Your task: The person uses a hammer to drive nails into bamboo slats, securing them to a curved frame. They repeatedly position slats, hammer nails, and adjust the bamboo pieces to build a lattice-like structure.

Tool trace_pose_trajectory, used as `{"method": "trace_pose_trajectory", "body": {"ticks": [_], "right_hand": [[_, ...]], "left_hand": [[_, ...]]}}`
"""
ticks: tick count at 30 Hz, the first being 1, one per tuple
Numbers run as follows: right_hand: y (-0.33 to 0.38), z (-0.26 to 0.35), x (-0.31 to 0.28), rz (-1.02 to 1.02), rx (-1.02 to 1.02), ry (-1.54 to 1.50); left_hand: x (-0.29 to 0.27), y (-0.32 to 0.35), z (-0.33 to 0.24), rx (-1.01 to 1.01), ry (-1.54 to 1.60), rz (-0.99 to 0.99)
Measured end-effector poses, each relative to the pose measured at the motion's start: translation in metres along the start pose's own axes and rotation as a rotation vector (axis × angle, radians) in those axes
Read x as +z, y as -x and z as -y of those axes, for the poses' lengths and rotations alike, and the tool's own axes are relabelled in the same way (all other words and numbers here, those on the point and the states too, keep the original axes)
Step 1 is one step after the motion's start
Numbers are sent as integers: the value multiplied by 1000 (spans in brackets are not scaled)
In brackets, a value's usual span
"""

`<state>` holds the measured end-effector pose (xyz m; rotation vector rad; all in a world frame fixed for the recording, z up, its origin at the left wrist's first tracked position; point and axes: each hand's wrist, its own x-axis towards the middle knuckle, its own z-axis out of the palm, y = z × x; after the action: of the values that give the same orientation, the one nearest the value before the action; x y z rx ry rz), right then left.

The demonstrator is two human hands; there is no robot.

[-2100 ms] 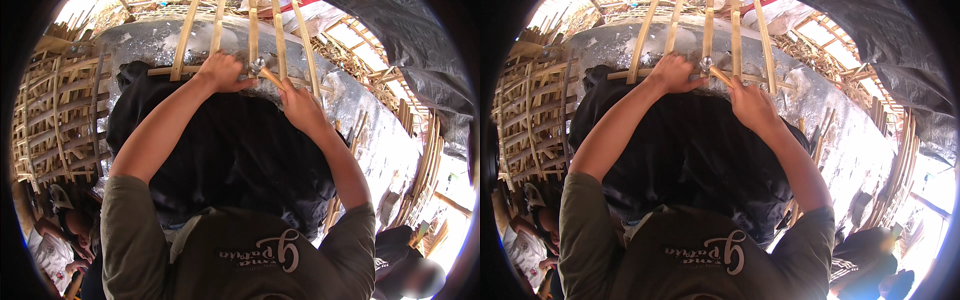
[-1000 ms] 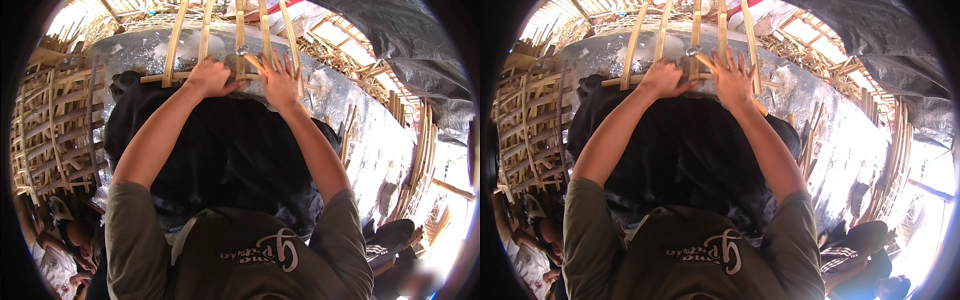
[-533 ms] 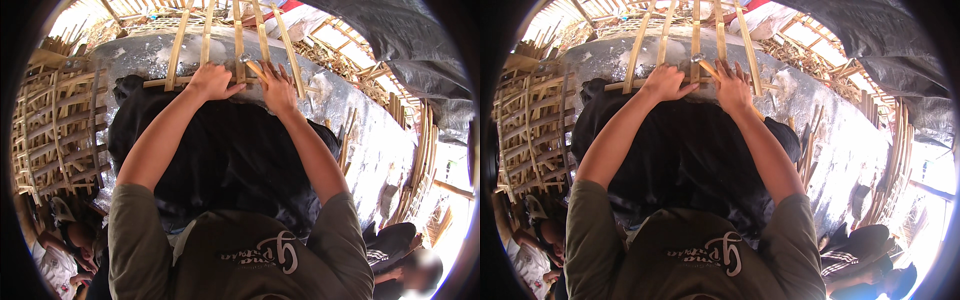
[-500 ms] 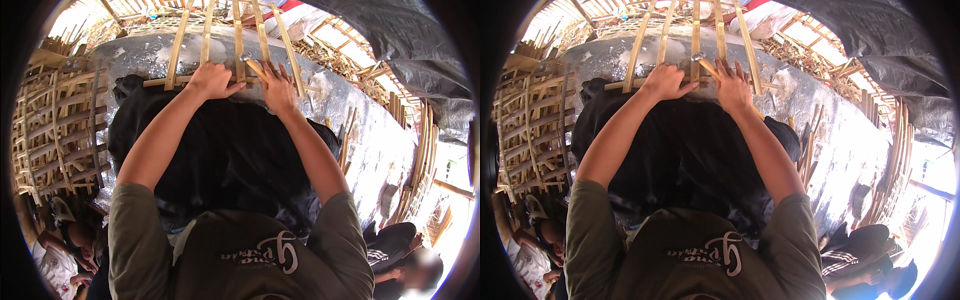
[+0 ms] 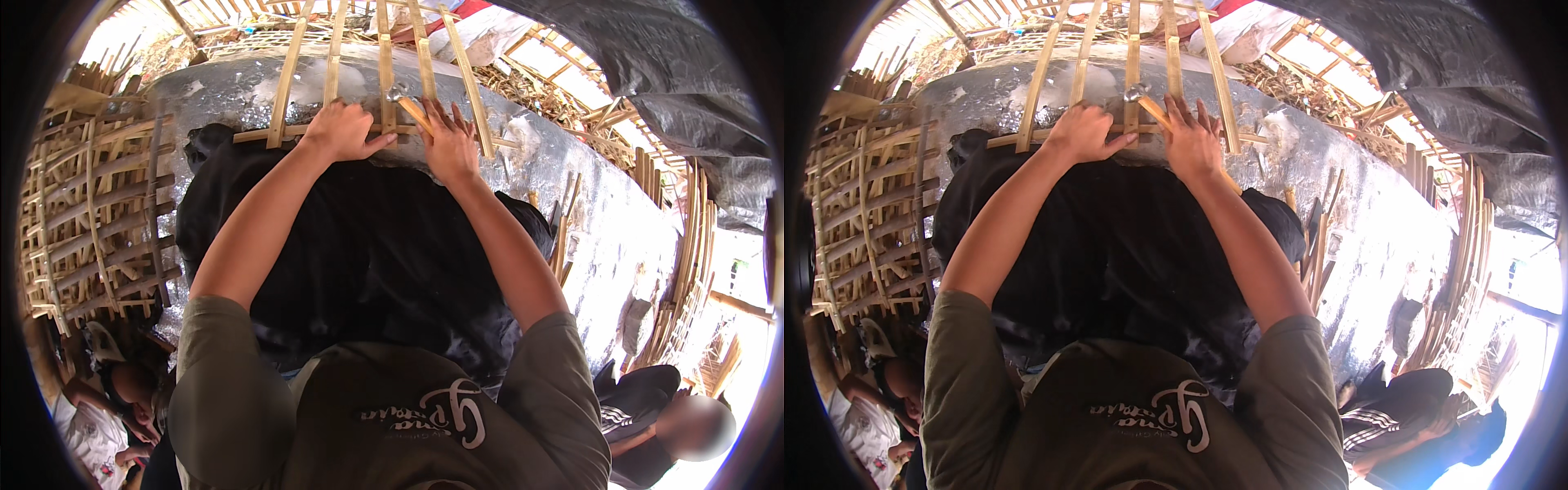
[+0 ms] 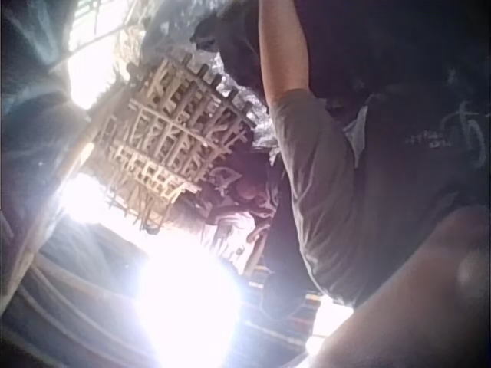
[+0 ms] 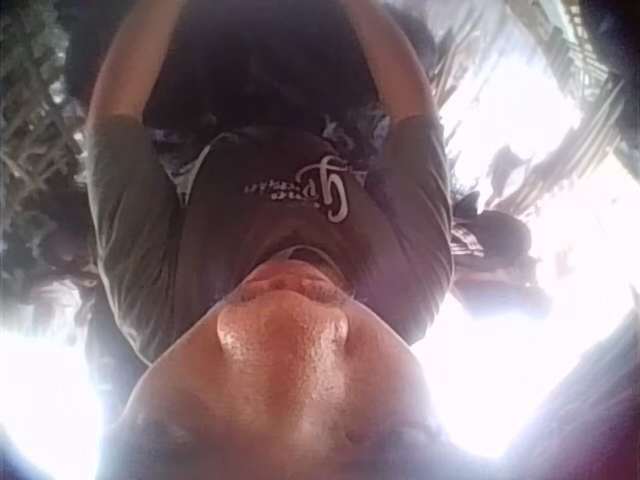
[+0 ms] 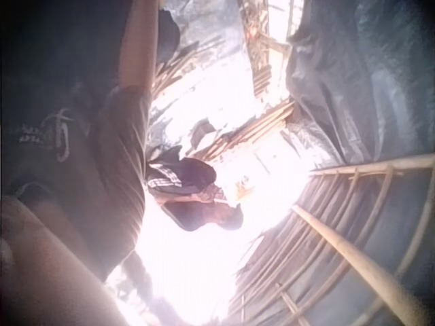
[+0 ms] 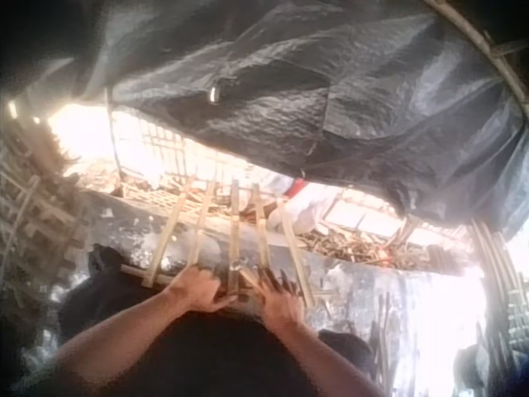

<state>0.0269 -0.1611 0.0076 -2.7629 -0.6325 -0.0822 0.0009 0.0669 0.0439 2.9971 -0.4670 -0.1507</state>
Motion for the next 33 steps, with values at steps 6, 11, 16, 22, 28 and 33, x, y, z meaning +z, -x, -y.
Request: {"method": "trace_pose_trajectory", "body": {"ticks": [6,11,16,22,28,33], "right_hand": [[0,-2,4,1,24,-2],[1,0,7,27,36,29],[2,0,5,38,50,23],[2,0,6,13,30,20],[3,-2,7,8,12,28],[5,-1,4,-27,-18,42]], "left_hand": [[25,-3,12,-13,-9,-429],[35,-10,15,-535,201,-389],[-8,-26,13,-869,491,98],[10,-28,12,-937,451,-112],[25,-25,16,-867,397,-282],[25,-22,8,-832,357,-344]]}}
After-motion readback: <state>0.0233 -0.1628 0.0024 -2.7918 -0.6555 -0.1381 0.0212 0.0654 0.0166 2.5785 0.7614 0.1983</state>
